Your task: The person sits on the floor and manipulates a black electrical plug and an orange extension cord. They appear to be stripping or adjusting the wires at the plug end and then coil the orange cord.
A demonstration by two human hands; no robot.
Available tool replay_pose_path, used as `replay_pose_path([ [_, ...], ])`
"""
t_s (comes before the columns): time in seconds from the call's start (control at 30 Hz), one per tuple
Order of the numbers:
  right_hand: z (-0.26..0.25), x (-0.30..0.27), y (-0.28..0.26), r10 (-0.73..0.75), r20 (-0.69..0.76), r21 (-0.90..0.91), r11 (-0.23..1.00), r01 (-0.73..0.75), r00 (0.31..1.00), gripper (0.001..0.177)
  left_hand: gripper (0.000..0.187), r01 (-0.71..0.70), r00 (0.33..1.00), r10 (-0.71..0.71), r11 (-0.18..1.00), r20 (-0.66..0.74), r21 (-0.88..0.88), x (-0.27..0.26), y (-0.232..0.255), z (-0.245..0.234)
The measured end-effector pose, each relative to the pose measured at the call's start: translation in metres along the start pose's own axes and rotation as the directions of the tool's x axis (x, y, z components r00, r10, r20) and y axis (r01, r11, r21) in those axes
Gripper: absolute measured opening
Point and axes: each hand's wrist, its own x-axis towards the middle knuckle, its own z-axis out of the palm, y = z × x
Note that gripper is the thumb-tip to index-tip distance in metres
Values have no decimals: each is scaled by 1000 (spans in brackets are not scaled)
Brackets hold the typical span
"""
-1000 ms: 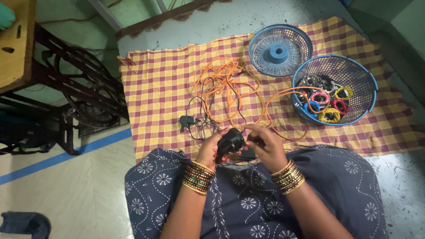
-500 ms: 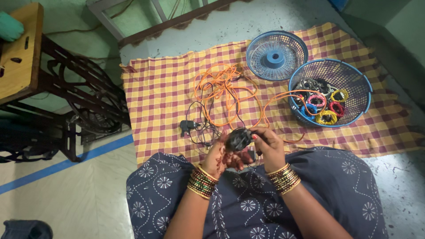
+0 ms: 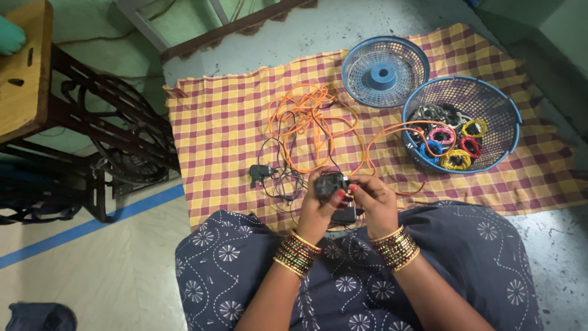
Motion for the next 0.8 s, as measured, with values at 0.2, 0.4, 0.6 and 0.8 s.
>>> replay_pose_path([
  [0.2,20,-18,-13,-117,-22,-238,965,109,993,18,59,-80,991,48,957,-121,-277,2,7,2],
  [0.4,36,-38,-23,-109,-11,-303,948,100,994,7,65,-92,990,40,910,-134,-405,-2,23,1],
  [0.6,53,-52,-35,-14,44,-167,986,21,999,11,62,-104,995,77,818,-70,-566,-8,21,-1],
  [0.8,60,-64,-44,-183,142,-440,868,228,973,16,63,17,994,66,703,89,-711,-2,7,-14],
])
